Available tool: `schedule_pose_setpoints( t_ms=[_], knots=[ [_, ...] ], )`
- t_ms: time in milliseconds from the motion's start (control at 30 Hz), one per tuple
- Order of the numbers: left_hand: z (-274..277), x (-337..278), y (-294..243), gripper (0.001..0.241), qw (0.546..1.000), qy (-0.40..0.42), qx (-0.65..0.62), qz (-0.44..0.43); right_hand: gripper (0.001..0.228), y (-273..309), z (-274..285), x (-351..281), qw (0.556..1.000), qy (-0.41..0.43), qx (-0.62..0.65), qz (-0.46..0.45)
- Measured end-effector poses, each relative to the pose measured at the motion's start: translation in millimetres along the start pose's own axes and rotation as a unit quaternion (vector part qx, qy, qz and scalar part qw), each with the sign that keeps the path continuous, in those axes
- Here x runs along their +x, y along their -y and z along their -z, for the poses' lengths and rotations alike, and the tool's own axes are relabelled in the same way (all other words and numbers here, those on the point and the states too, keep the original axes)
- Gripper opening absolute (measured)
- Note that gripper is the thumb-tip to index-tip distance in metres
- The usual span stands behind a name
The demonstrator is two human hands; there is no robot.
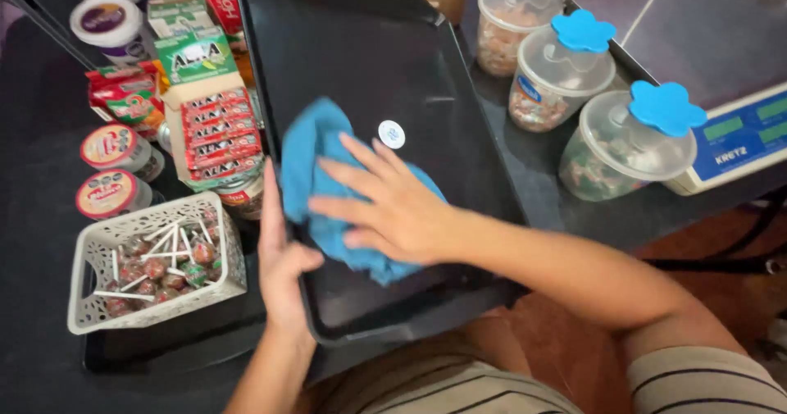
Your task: Cleaning and wiping down various grocery items including packets and cans, and cleaning a black tray with a blue cloth.
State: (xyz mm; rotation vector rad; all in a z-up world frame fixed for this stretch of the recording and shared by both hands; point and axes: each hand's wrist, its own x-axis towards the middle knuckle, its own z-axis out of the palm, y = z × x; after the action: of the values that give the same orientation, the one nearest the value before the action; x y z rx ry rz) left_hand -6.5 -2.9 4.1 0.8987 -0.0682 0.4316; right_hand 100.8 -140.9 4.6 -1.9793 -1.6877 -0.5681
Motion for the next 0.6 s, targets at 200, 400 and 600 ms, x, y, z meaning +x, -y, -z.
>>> schedule_pose_setpoints(
  t_ms=[200,400,600],
  knots=[
    [16.9,-17.4,8.3,0.103,0.995,-0.035,0.096,0.005,0.048,-82.8,2.2,110.6,0.985,-0.071,-0.143,0.062],
    [29.2,-25.4,5.4,0.101,0.988,-0.078,0.132,0.007,0.035,-109.5,23.5,133.6,0.969,-0.159,-0.186,0.032],
    [24.6,-22.9,-6.5,0.100,0.976,-0.139,0.164,0.031,0.031,-176.5,32.3,68.4,0.914,-0.270,-0.232,-0.196]
  ],
)
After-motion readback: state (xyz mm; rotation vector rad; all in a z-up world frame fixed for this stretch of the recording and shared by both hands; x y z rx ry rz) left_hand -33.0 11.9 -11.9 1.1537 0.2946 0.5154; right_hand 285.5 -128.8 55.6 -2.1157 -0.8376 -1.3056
